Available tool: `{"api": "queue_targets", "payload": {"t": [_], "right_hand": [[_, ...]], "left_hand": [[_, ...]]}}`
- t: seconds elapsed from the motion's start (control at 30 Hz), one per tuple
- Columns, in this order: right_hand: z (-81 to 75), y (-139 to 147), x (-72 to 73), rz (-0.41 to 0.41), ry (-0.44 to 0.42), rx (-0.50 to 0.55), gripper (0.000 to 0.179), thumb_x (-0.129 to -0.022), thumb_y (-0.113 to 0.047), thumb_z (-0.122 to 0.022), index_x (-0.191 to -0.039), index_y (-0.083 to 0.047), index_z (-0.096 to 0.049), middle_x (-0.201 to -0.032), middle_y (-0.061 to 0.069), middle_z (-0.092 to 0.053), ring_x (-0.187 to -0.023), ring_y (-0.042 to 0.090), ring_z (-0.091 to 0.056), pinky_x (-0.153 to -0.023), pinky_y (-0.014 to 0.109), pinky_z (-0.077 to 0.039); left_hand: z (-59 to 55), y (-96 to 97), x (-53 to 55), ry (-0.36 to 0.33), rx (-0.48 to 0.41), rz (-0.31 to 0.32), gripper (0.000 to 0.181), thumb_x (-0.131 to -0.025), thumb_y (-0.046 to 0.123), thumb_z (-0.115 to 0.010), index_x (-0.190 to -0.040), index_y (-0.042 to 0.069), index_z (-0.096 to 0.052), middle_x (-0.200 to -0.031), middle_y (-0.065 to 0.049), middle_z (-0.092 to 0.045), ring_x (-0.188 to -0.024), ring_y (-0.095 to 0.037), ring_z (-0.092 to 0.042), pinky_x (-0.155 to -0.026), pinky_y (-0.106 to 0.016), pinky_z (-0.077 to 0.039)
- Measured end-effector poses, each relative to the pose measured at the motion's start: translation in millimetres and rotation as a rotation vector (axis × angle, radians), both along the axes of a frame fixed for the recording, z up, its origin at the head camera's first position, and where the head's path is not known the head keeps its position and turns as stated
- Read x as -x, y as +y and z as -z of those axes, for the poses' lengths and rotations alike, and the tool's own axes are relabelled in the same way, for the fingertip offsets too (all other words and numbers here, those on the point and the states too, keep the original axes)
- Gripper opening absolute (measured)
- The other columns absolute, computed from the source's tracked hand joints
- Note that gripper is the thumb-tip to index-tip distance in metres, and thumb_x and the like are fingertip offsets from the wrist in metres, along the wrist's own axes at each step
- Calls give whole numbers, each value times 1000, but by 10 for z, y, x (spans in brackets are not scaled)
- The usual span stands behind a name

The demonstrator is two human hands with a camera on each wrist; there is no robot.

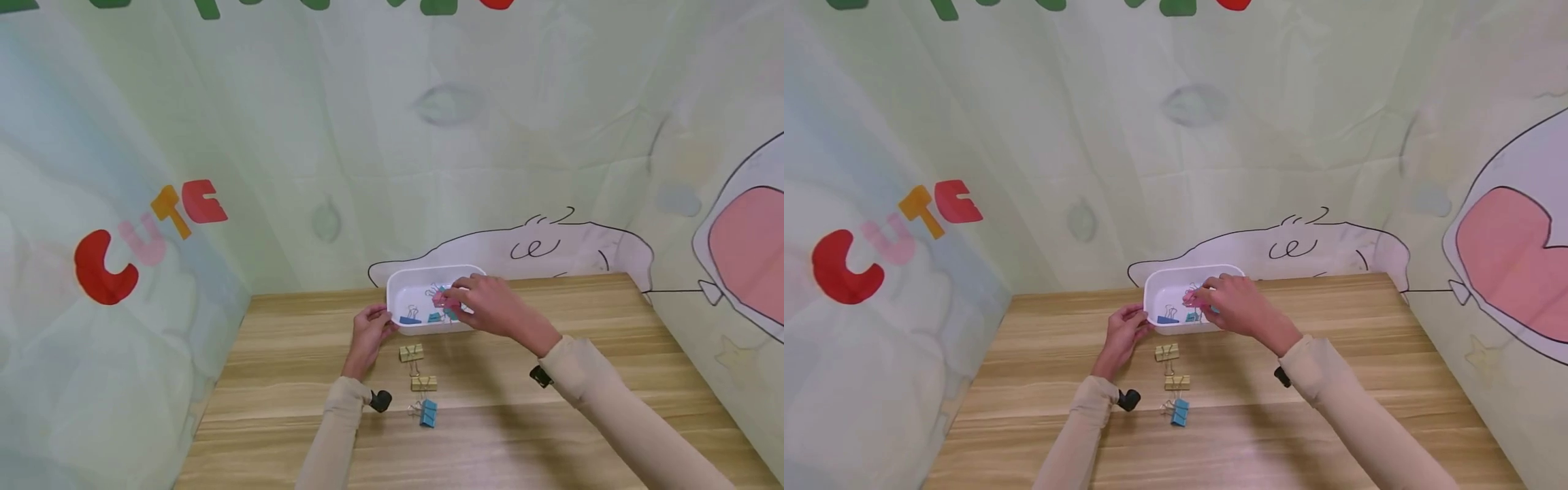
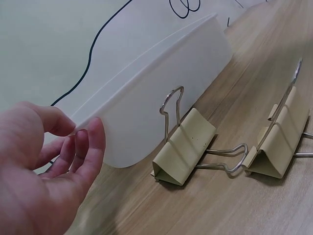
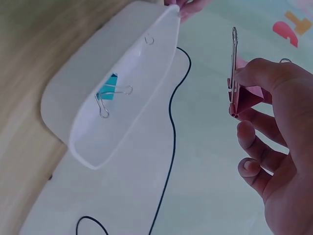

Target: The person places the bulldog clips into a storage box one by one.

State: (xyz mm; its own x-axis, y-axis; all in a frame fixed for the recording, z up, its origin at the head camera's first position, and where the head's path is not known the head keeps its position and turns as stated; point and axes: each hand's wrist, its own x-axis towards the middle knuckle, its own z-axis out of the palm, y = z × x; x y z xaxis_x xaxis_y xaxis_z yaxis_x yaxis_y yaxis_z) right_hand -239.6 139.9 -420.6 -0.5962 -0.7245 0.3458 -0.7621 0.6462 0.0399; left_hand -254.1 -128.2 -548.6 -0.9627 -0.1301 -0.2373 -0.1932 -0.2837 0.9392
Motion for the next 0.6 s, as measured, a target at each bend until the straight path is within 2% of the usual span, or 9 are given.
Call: {"api": "queue_targets", "payload": {"t": [0.27,0.6], "right_hand": [[-204,-56,175,27,9,-42,31,-89,-23,-81,-118,-11,-76,-112,11,-75,-87,28,-70,-70,37,-65],[-232,-174,338,61,-53,14,34,-91,-25,-80,-121,-10,-76,-114,11,-74,-91,27,-70,-73,38,-65]], "left_hand": [[-6,4,21,1,4,-4,33,-100,-6,-59,-132,-14,-53,-114,-19,-56,-101,-33,-64,-84,-31,-64],[-12,13,6,11,4,1,33,-100,-7,-58,-132,-15,-53,-116,-21,-55,-96,-29,-63,-87,-34,-64]]}}
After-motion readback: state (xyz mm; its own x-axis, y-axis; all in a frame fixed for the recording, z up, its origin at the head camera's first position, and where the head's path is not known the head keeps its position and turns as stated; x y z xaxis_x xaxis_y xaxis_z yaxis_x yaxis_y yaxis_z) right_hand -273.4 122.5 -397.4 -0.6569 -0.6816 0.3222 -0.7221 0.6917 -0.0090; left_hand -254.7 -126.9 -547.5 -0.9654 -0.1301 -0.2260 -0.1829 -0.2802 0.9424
